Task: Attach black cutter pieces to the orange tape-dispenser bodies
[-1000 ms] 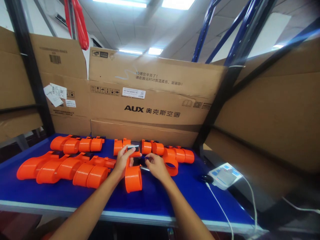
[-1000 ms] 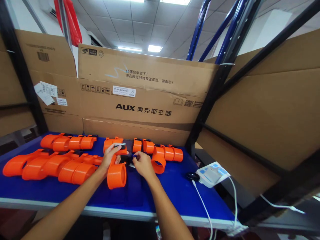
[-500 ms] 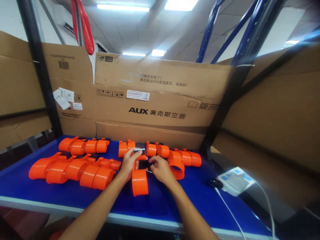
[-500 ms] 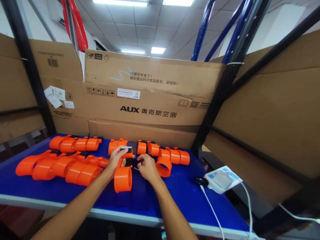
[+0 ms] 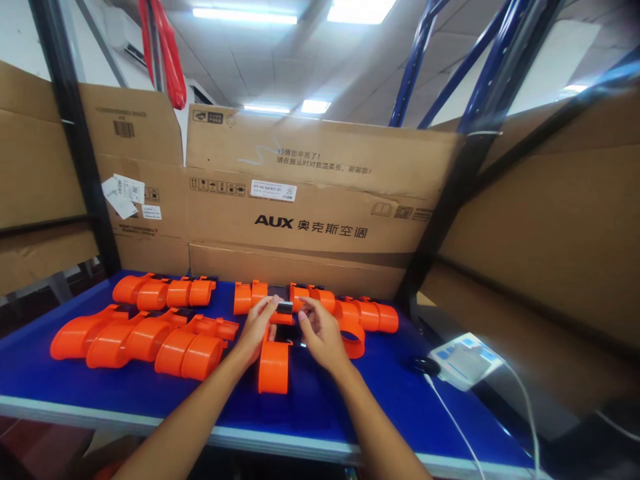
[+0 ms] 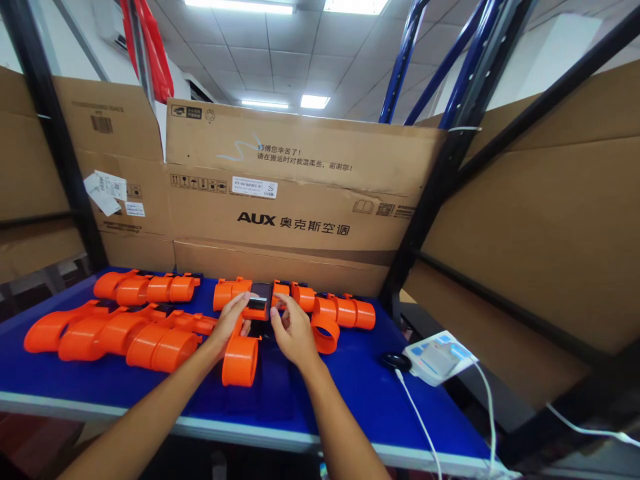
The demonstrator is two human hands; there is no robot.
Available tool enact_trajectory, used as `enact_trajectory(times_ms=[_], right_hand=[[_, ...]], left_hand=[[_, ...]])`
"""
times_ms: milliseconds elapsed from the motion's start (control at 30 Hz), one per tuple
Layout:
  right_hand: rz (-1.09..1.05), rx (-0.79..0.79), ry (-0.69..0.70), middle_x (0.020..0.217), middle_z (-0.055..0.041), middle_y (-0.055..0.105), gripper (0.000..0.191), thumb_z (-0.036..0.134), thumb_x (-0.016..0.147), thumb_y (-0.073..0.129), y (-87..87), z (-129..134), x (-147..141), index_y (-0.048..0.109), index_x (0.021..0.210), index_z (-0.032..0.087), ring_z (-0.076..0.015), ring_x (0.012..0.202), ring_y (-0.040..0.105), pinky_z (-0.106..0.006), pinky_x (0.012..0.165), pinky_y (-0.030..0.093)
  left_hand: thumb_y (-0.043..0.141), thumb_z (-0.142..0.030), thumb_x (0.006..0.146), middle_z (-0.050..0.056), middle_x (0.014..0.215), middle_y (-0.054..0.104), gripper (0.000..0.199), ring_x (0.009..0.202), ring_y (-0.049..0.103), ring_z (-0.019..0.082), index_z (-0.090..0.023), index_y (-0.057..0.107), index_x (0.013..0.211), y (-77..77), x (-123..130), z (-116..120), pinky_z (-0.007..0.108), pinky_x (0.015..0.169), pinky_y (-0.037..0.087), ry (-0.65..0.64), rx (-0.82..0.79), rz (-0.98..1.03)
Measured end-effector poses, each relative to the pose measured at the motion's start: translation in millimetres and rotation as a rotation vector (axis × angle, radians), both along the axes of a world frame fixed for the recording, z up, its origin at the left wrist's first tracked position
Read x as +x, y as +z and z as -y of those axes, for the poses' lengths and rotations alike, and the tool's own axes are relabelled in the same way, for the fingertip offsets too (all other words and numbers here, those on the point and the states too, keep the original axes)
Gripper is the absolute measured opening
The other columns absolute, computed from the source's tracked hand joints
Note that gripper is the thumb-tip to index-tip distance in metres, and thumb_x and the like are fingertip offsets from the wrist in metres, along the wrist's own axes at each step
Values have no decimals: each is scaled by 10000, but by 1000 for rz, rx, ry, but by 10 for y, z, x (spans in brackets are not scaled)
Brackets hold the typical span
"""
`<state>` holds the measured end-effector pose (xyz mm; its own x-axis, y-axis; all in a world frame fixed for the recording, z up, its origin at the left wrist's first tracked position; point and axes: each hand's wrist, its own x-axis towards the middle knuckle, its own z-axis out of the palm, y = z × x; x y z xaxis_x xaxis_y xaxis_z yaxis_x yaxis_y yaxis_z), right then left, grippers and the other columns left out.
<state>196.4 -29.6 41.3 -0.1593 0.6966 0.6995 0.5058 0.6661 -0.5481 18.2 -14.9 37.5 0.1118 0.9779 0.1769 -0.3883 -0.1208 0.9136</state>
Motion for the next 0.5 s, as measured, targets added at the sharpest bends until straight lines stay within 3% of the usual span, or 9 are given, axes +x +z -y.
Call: enact_trajectory(times_ms=[67, 167, 300, 500], right_hand=[[11, 7, 72, 1064, -76, 692, 414, 328, 976, 541, 21, 37, -10, 550, 1379, 232, -135, 600, 541, -278, 593, 493], [73, 0, 111, 1160, -88, 674, 363, 346, 970, 563, 51, 65, -23, 625, 1318, 263, -126, 598, 531, -285, 602, 497], [71, -39, 73, 1097, -92, 691, 323, 370, 956, 582, 76, 56, -37, 675, 1242, 252, -154, 637, 552, -309, 643, 507], [24, -74, 26, 979, -76, 710, 323, 385, 947, 586, 76, 40, -59, 679, 1215, 230, -163, 638, 565, -299, 627, 491]], left_hand=[[689, -702, 749, -71, 496, 514, 545, 300, 380, 65, -190, 621, 920, -14, 5, -3, 201, 342, 266, 20, 4, -18], [680, -695, 765, -86, 466, 454, 513, 300, 359, 62, -197, 598, 855, -29, 8, -6, 197, 337, 241, 11, 3, -43], [728, -641, 754, -80, 512, 476, 471, 316, 391, 62, -195, 604, 843, -38, -8, 12, 198, 342, 244, -62, -22, -53], [828, -481, 694, -33, 584, 591, 554, 387, 481, 81, -177, 685, 1135, -65, -78, 72, 203, 386, 280, -138, -45, 12]])
